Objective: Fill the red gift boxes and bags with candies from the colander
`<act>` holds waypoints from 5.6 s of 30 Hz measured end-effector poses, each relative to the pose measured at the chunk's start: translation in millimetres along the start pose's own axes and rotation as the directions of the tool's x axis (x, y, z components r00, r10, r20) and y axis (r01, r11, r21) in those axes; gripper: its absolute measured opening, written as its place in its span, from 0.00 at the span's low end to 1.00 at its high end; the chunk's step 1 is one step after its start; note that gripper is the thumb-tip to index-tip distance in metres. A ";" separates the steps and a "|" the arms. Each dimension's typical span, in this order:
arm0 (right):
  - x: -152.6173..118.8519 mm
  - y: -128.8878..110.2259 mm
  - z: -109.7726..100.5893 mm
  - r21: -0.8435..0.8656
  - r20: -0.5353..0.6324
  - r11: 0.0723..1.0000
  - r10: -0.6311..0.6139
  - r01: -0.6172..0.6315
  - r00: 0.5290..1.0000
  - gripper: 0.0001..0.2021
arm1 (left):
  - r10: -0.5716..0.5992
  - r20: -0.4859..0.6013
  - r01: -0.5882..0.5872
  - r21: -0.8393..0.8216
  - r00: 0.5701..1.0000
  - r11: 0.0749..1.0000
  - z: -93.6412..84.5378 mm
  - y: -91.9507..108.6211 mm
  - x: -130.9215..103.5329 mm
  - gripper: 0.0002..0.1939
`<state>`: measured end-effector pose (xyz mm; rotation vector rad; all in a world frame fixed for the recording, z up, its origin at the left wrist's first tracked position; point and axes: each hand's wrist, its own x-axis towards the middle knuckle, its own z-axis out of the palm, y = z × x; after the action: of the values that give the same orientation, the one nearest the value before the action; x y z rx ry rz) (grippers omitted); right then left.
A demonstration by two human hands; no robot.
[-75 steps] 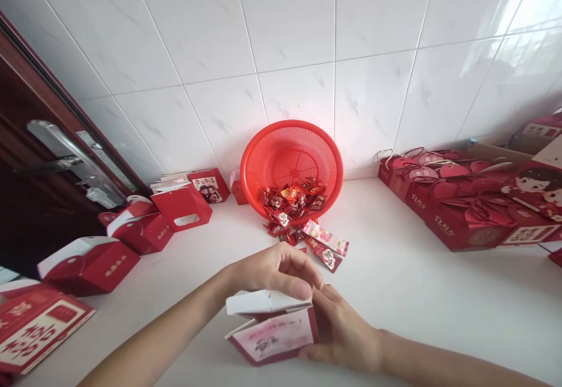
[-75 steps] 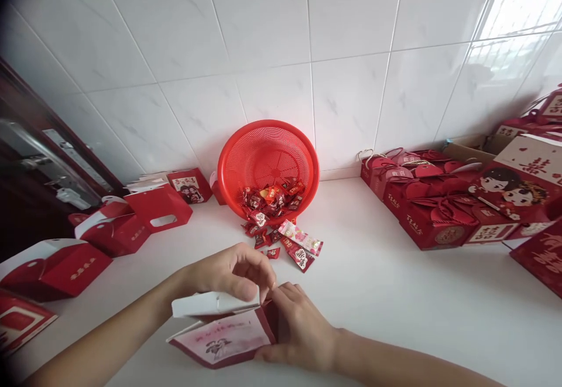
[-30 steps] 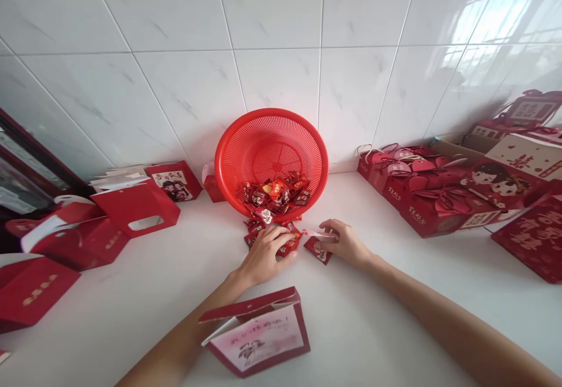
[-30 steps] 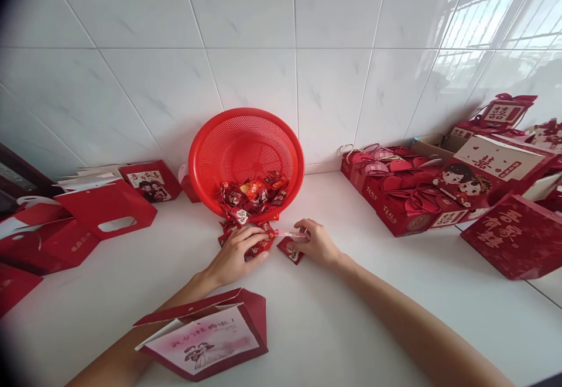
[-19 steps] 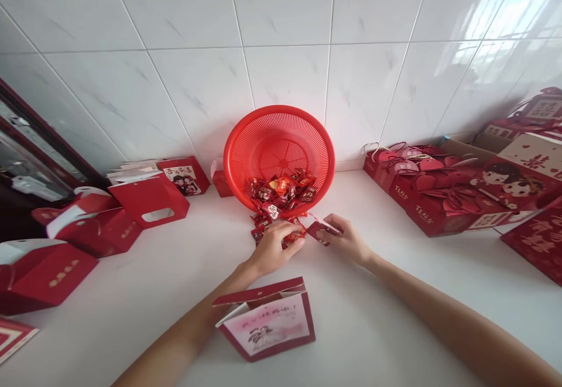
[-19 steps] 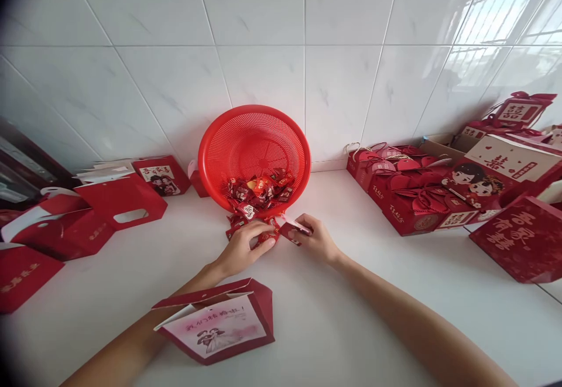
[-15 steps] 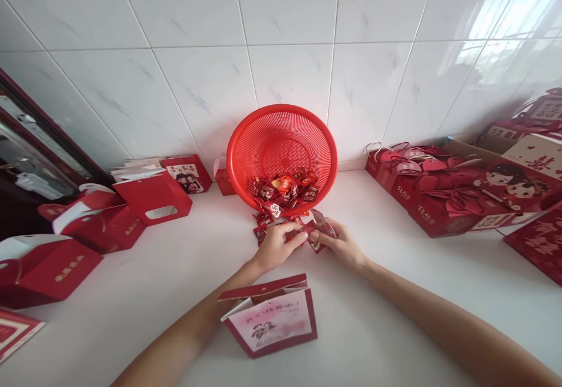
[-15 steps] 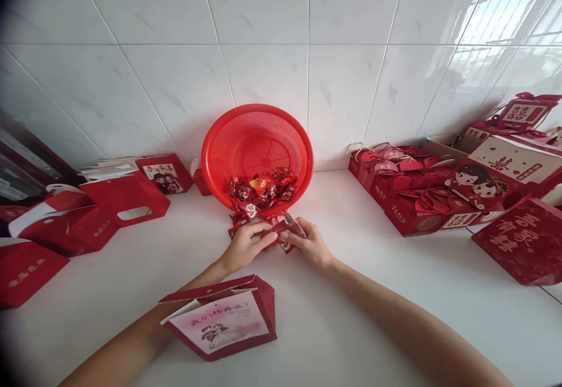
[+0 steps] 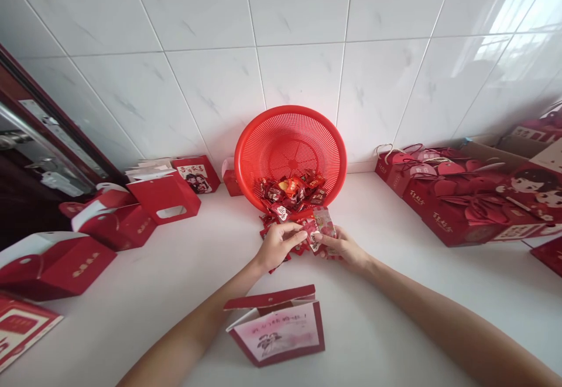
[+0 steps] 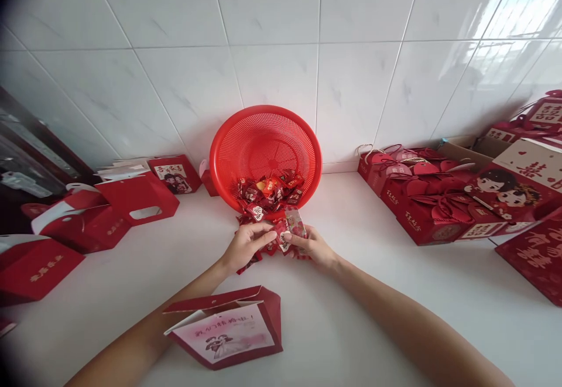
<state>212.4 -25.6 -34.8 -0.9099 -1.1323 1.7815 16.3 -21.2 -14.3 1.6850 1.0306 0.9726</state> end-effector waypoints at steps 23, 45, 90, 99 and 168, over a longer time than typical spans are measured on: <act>1.7 2.9 -5.2 0.203 -0.095 0.979 -0.014 0.033 0.995 0.13 | 0.083 0.271 -0.247 0.654 0.959 0.716 -17.6 -0.8 2.4 0.19; 0.1 4.5 -5.7 0.159 -0.167 0.983 -0.070 0.097 0.984 0.12 | 0.048 0.102 -0.101 0.614 0.994 0.782 -46.6 15.8 5.9 0.13; 2.3 8.0 -8.8 0.176 -0.112 0.984 -0.008 0.028 0.994 0.11 | 0.021 0.060 -0.041 0.358 0.998 0.933 -7.6 -0.2 6.0 0.13; -1.7 5.4 -4.8 0.086 -0.045 0.992 -0.088 0.092 0.995 0.15 | -0.070 0.084 0.074 -0.044 0.994 0.996 2.0 -5.9 6.8 0.18; -1.3 -1.0 -5.4 0.055 0.029 0.998 -0.042 0.040 0.999 0.20 | 0.071 0.161 -0.101 0.189 0.984 0.977 0.8 3.9 17.6 0.16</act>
<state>217.9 -24.7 -35.5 -0.8243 -1.1082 1.7892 23.9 -6.1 -8.0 1.9493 0.9833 0.8022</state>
